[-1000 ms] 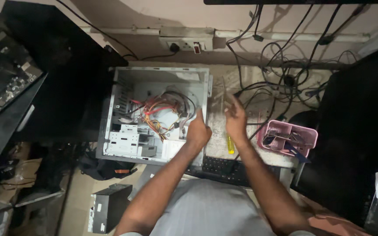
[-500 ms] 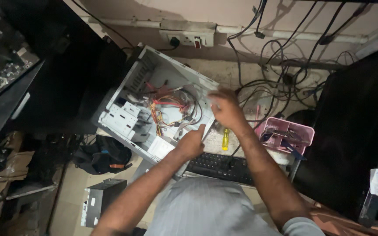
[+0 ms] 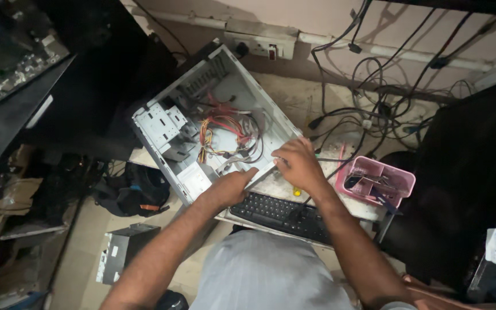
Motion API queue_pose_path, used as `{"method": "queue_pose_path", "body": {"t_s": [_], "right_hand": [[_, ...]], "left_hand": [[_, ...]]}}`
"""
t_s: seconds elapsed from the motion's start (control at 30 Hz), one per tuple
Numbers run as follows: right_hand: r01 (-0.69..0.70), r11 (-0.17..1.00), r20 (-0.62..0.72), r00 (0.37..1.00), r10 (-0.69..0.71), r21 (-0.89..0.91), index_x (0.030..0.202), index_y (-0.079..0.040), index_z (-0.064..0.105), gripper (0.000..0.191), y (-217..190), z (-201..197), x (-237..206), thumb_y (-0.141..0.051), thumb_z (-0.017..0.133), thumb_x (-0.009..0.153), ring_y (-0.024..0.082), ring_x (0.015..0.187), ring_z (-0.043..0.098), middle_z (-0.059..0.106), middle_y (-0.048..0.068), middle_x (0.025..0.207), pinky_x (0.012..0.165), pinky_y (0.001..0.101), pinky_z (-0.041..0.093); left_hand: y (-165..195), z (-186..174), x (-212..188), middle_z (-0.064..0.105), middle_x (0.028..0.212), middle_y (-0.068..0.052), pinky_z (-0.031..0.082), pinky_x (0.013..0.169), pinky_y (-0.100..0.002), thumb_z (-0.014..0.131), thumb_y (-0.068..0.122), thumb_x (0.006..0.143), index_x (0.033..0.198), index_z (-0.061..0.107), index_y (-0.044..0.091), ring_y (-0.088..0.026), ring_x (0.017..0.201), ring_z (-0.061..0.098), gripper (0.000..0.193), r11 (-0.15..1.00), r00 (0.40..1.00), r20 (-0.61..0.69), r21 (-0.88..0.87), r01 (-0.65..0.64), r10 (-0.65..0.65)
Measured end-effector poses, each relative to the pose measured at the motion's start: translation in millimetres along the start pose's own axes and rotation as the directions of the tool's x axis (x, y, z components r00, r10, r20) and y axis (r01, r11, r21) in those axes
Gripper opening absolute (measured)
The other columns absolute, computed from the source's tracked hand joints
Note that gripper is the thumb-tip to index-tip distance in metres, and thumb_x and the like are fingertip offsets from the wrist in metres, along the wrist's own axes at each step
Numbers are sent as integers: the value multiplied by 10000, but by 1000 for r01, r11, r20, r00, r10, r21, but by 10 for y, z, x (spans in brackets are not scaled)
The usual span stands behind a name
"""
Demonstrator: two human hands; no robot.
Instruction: The person works on an open desktop computer case on a workbench, using a screwdriver and their hands to position the motherboard, connect internal cables, and seat components such as memory and the CPU cooler inside the case.
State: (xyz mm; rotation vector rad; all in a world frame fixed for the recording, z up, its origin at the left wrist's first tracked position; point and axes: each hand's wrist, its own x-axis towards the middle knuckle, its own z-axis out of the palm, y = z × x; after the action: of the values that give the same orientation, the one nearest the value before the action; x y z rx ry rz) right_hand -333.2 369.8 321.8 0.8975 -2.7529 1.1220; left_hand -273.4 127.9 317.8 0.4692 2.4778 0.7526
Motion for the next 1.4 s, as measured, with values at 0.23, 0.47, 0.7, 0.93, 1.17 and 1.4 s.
{"method": "queue_pose_path", "body": {"t_s": [0.23,0.47,0.7,0.93,1.17,1.4], "right_hand": [[-42,998,-6,999,41,-40,977,-121,757,205,-190,27,-162,-246,774,816,268,1113,610,710,63,997,1159,514,287],[-127,989,-80,989,121,-79,953,-107,747,201,-426,140,-242,-257,765,820,268,1073,627,712,58,980,1143,506,299],[-224,962,-134,970,204,-157,898,-116,754,133,-625,353,-282,-239,743,849,264,1038,641,720,48,934,1122,477,338],[-291,929,-200,948,248,-227,915,-108,749,148,-834,610,-334,-237,743,842,295,1059,630,712,67,976,1104,485,344],[-313,917,-178,945,275,-247,984,-99,745,182,-1127,710,-277,-236,745,864,311,1095,614,703,79,1024,1125,483,348],[-256,910,171,931,323,-325,1037,-107,749,320,-1341,566,-64,-256,796,758,308,1107,608,694,91,1039,1064,430,405]], "left_hand": [[1,25,-110,713,985,-226,531,816,-545,647,30,798,1340,496,165,-432,974,685,579,999,1000,25,52,14,-16],[-98,-32,-174,704,945,-225,543,783,-539,688,47,741,1323,517,164,-435,943,689,618,991,993,42,62,-115,112],[-292,-117,-273,714,907,-206,541,725,-545,711,42,740,1332,500,143,-427,894,700,636,976,976,102,80,-201,192],[-514,-239,-354,719,899,-194,554,734,-534,751,72,717,1313,511,146,-416,889,706,647,953,946,173,81,-292,276],[-785,-337,-384,741,930,-166,556,750,-522,723,128,769,1319,554,213,-386,908,721,582,932,924,164,51,-359,346],[-877,-418,-331,738,1069,-137,550,825,-502,730,159,751,1277,578,230,-361,1033,699,553,940,915,242,37,-340,321]]}}
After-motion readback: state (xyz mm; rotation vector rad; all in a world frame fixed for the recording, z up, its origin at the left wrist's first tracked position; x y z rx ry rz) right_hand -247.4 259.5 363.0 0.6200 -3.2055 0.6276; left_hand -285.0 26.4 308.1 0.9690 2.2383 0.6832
